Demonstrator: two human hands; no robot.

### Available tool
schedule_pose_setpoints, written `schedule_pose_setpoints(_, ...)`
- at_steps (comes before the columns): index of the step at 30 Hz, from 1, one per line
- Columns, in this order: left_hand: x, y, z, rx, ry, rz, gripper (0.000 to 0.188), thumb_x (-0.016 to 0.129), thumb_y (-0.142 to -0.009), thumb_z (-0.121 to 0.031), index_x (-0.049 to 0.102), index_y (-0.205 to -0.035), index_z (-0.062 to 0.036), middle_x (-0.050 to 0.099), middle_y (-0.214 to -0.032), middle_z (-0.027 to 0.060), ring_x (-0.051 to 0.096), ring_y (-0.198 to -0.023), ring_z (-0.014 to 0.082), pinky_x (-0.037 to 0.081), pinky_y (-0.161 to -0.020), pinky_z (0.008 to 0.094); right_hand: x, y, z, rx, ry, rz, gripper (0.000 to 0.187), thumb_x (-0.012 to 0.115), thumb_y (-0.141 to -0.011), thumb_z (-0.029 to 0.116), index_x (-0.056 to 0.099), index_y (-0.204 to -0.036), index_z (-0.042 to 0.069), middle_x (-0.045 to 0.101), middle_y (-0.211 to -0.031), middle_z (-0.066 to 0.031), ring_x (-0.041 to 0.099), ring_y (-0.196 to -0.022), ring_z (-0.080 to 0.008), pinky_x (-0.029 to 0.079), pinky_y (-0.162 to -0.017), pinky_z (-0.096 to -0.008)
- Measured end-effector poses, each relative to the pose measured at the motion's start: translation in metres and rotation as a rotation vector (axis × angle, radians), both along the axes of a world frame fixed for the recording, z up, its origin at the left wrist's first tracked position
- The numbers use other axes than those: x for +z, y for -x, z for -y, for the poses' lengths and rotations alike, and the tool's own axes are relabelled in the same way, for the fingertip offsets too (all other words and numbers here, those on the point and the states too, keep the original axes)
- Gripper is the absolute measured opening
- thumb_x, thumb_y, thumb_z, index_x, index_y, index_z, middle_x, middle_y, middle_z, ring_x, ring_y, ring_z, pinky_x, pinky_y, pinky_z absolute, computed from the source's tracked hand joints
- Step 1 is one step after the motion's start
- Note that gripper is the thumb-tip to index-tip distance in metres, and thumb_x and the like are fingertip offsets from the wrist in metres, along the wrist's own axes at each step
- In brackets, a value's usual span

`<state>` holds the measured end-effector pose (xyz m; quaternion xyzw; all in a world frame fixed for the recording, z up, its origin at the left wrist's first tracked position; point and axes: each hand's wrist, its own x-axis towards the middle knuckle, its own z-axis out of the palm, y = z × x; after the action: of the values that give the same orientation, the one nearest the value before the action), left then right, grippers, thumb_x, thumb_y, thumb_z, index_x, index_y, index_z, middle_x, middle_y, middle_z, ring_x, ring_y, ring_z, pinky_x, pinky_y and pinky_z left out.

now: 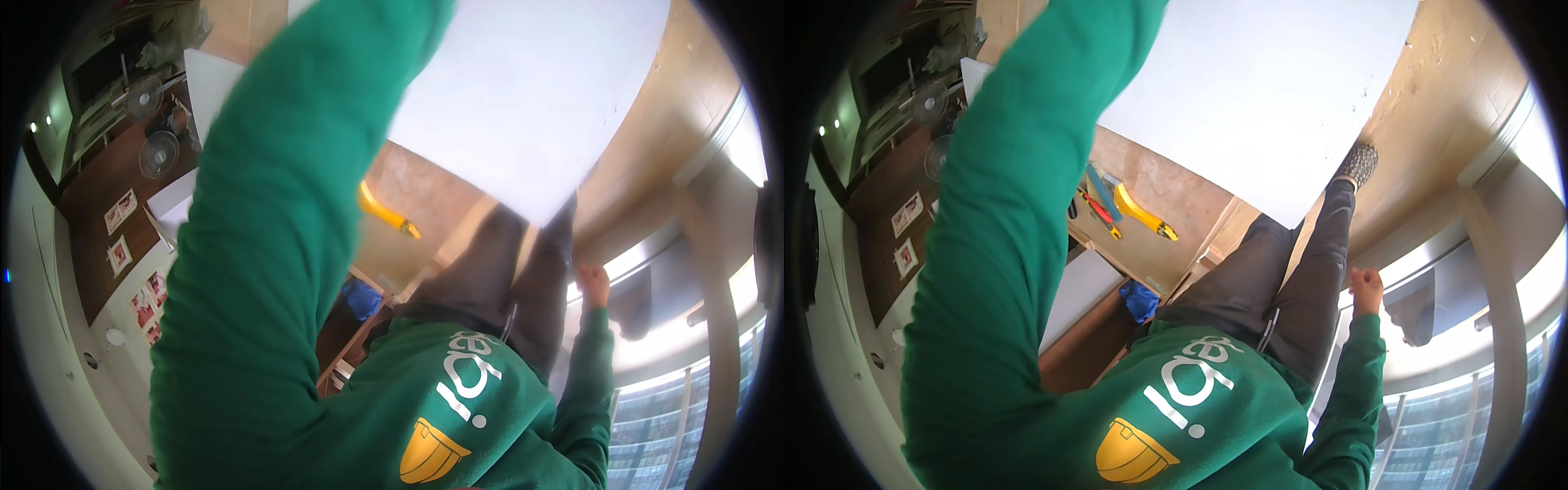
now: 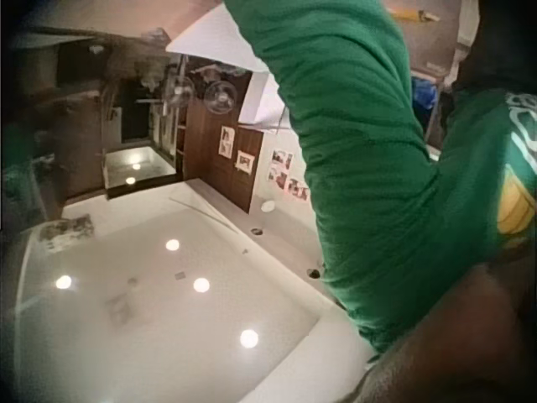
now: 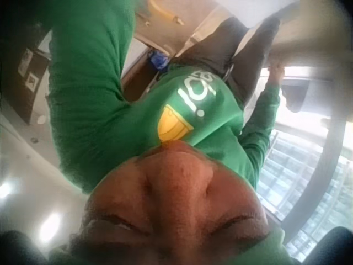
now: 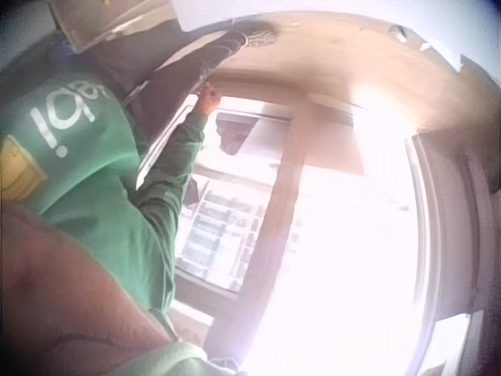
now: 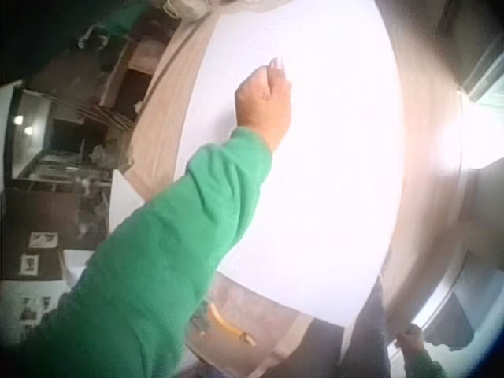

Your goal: The person sands the edge of a white furniture panel and uses a metal ruler to scrape off excess material or debris.

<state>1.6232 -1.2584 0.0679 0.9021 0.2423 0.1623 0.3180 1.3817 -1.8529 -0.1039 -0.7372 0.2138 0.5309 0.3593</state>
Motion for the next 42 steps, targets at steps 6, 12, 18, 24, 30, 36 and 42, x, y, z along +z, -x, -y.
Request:
schedule_pose_setpoints(6,0.052,0.279,-0.037,0.373,-0.03,-0.114,0.024,0.058,-0.102,-0.022,0.067,-0.102,0.0009,0.07,-0.089,0.009,0.068,-0.087,0.0223,0.055,-0.081,0.035,-0.01,0.013,0.075,0.08,0.079,-0.185,0.017,0.066,-0.092,0.013,0.062,-0.087,-0.003,0.064,-0.071,-0.0104,0.061,-0.051,-0.0172,0.048,-0.048,-0.0302)
schedule_pose_setpoints(12,0.032,0.553,-0.054,0.704,0.042,-0.622,0.04,0.064,-0.096,-0.02,0.061,-0.132,-0.0015,0.068,-0.118,0.0183,0.066,-0.109,0.0285,0.051,-0.096,0.0363,0.023,-0.015,0.043,0.169,0.054,-0.317,0.042,0.064,-0.081,-0.001,0.056,-0.123,0.003,0.067,-0.091,-0.0117,0.068,-0.066,-0.0218,0.058,-0.057,-0.0333)
schedule_pose_setpoints(18,0.004,0.553,-0.053,0.596,-0.225,-1.067,0.052,0.056,-0.099,-0.038,0.058,-0.137,-0.0033,0.062,-0.13,0.0247,0.06,-0.119,0.0412,0.047,-0.103,0.047,0.027,-0.058,0.001,0.178,-0.025,-0.26,0.036,0.065,-0.09,0.007,0.058,-0.126,0.007,0.065,-0.094,-0.0049,0.065,-0.079,-0.0151,0.054,-0.064,-0.0304)
schedule_pose_setpoints(24,-0.005,0.561,-0.06,0.553,-0.379,-1.017,0.039,0.06,-0.097,-0.032,0.062,-0.125,-0.0045,0.065,-0.123,0.0216,0.061,-0.114,0.0418,0.049,-0.097,0.0493,0.019,-0.067,0.006,0.117,-0.028,-0.216,0.03,0.064,-0.093,0.011,0.061,-0.123,0.007,0.064,-0.09,-0.0023,0.062,-0.077,-0.0123,0.05,-0.063,-0.0275)
schedule_pose_setpoints(30,-0.012,0.572,-0.075,0.536,-0.367,-0.954,0.025,0.06,-0.097,-0.029,0.059,-0.102,-0.0046,0.065,-0.098,0.0227,0.063,-0.092,0.0462,0.049,-0.08,0.0555,0.031,-0.063,0.012,0.185,0.048,-0.124,0.028,0.062,-0.092,0.011,0.062,-0.119,0.003,0.064,-0.086,-0.0034,0.061,-0.07,-0.0108,0.047,-0.054,-0.025)
schedule_pose_setpoints(36,0.029,0.604,-0.048,0.439,-0.4,-0.76,0.02,0.064,-0.098,-0.022,0.062,-0.101,-0.0025,0.066,-0.091,0.0232,0.062,-0.082,0.0458,0.048,-0.072,0.0528,0.038,-0.061,-0.006,0.33,0.141,0.211,0.025,0.07,-0.091,0.023,0.065,-0.097,-0.001,0.067,-0.071,-0.0107,0.066,-0.057,-0.0191,0.054,-0.058,-0.0323)
schedule_pose_setpoints(42,0.086,0.497,0.044,0.454,-0.283,-0.527,0.027,0.067,-0.099,-0.026,0.062,-0.103,0.0003,0.067,-0.095,0.0178,0.063,-0.086,0.0359,0.051,-0.082,0.0441,0.078,-0.07,-0.039,-0.035,0.066,0.329,0.035,0.069,-0.097,0.032,0.065,-0.1,-0.003,0.069,-0.081,-0.0092,0.069,-0.071,-0.0168,0.054,-0.063,-0.031)
